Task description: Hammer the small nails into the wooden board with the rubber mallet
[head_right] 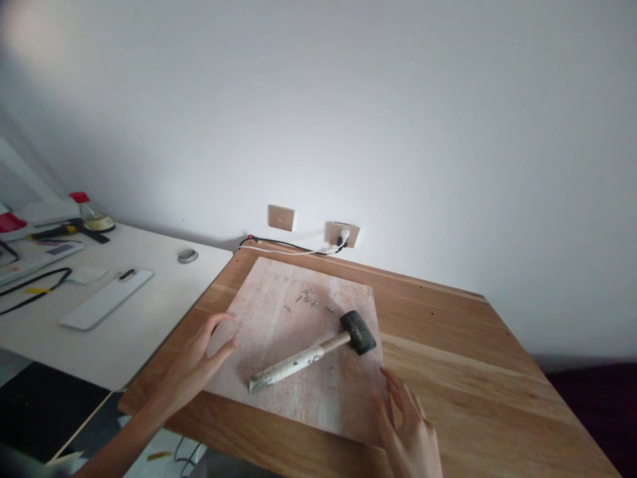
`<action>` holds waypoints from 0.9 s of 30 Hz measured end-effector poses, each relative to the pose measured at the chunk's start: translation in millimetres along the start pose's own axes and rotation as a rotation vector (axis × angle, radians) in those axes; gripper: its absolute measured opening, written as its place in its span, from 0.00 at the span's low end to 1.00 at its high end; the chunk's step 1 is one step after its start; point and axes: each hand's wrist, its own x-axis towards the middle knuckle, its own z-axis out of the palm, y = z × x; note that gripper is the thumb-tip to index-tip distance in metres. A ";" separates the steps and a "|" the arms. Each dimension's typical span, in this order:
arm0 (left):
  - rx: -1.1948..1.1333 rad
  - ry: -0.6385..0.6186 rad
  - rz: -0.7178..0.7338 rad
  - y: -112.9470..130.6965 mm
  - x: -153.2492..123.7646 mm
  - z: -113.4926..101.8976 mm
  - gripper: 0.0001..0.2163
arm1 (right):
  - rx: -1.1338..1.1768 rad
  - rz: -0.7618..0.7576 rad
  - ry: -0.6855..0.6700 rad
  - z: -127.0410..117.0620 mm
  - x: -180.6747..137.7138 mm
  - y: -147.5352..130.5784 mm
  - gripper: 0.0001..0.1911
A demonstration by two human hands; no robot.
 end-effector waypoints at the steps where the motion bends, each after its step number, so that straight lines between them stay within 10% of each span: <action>1: 0.028 0.021 -0.013 -4.7 4.0 -9.4 0.21 | 0.019 -0.034 -0.038 4.0 -2.6 -8.4 0.26; 11: 0.249 0.153 -0.098 -48.7 34.4 -73.5 0.21 | 0.191 -0.183 -0.178 49.6 -12.3 -67.2 0.21; 18: 0.344 0.201 -0.032 -79.6 38.1 -83.2 0.23 | 0.150 -0.299 -0.178 57.8 -4.9 -68.4 0.20; 27: 0.400 0.147 -0.069 -60.9 43.4 -83.5 0.24 | 0.035 -0.396 -0.128 58.4 0.1 -65.2 0.18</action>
